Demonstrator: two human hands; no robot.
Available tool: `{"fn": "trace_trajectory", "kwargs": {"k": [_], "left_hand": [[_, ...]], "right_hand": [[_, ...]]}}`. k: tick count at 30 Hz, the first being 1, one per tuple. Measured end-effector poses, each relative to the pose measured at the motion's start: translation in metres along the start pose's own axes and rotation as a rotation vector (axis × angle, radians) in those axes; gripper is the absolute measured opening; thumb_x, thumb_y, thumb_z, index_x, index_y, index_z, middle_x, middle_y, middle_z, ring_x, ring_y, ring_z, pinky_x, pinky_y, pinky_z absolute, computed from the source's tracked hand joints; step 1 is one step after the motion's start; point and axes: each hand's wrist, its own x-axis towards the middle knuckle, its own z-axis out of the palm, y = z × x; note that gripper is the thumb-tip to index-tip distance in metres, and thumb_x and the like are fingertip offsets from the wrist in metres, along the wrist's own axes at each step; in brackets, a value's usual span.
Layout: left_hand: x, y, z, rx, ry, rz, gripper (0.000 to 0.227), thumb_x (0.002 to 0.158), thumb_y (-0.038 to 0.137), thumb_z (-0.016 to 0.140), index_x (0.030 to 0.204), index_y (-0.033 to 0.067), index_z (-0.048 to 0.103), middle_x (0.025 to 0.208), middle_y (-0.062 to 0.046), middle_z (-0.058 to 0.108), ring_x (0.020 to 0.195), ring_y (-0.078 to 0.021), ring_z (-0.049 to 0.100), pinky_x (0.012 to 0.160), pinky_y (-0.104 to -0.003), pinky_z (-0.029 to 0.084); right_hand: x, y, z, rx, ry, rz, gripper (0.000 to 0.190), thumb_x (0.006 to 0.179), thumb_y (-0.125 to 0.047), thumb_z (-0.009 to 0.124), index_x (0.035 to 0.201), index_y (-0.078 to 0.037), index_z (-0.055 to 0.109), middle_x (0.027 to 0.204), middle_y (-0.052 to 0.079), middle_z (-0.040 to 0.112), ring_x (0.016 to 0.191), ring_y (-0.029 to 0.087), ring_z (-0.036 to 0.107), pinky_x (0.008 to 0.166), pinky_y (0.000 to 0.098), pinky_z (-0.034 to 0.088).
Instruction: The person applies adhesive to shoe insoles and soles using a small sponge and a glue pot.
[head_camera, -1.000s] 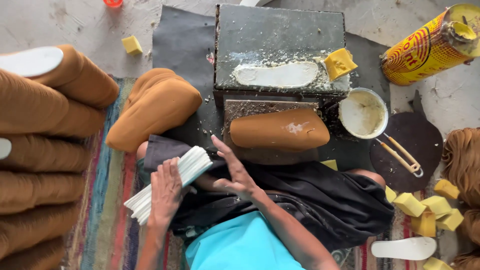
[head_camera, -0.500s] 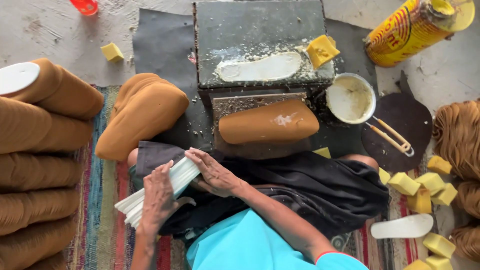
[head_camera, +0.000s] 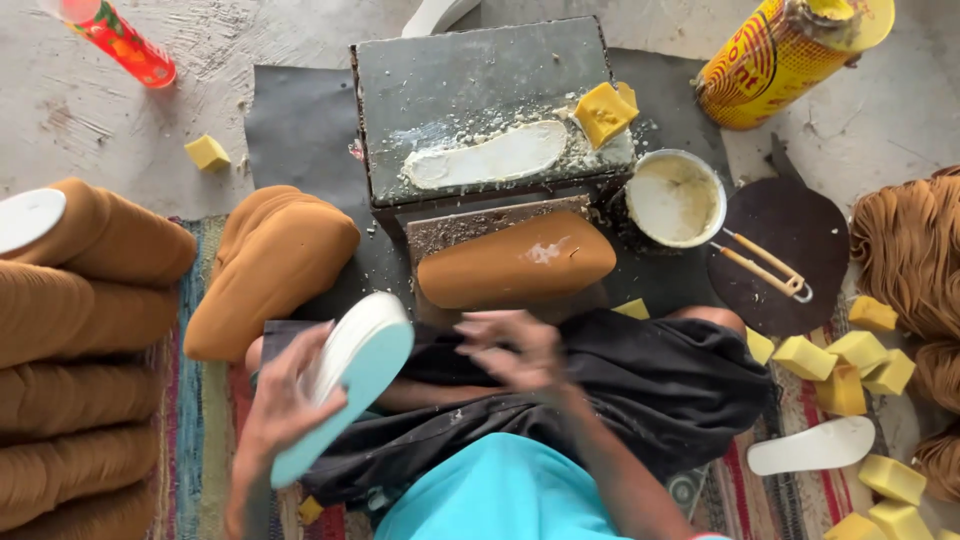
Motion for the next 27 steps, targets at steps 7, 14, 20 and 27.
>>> {"fn": "trace_trajectory", "kwargs": {"k": [7,14,20,27], "left_hand": [[0.212,0.049,0.036,-0.259,-0.336,0.415,0.07,0.078,0.04,0.075,0.133,-0.0007,0.061,0.126,-0.013,0.068,0.115,-0.0199,0.064,0.1,-0.037,0.051],[0.366,0.069,0.106,-0.155,-0.528,0.072,0.033,0.077,0.027,0.07,0.101,0.0054,0.075,0.083,0.001,0.07,0.077,-0.0093,0.062,0.071,-0.028,0.049],[0.399,0.061,0.128,-0.045,-0.58,-0.012,0.031,0.079,0.034,0.067,0.088,0.0057,0.075,0.072,0.002,0.063,0.066,-0.0082,0.051,0.059,-0.028,0.039],[0.422,0.04,0.153,0.077,-0.548,-0.018,0.034,0.076,0.043,0.072,0.089,0.0123,0.077,0.072,0.004,0.067,0.064,-0.0103,0.055,0.059,-0.029,0.043]], "right_hand": [[-0.084,0.074,-0.16,0.644,0.566,-0.046,0.038,0.097,-0.013,0.055,0.129,0.005,0.062,0.114,0.017,0.069,0.103,0.025,0.068,0.092,0.0345,0.054],[-0.11,0.128,-0.183,0.78,0.831,-0.017,0.025,0.105,-0.015,0.056,0.121,0.002,0.062,0.115,0.012,0.069,0.107,0.022,0.067,0.093,0.0351,0.053],[-0.106,0.125,-0.181,0.745,0.793,0.002,0.023,0.102,-0.009,0.058,0.121,0.003,0.062,0.115,0.013,0.069,0.106,0.021,0.067,0.094,0.0343,0.053],[-0.101,0.119,-0.177,0.71,0.813,0.04,0.021,0.102,-0.01,0.059,0.119,0.002,0.062,0.114,0.012,0.069,0.106,0.019,0.066,0.094,0.0336,0.052]]}}
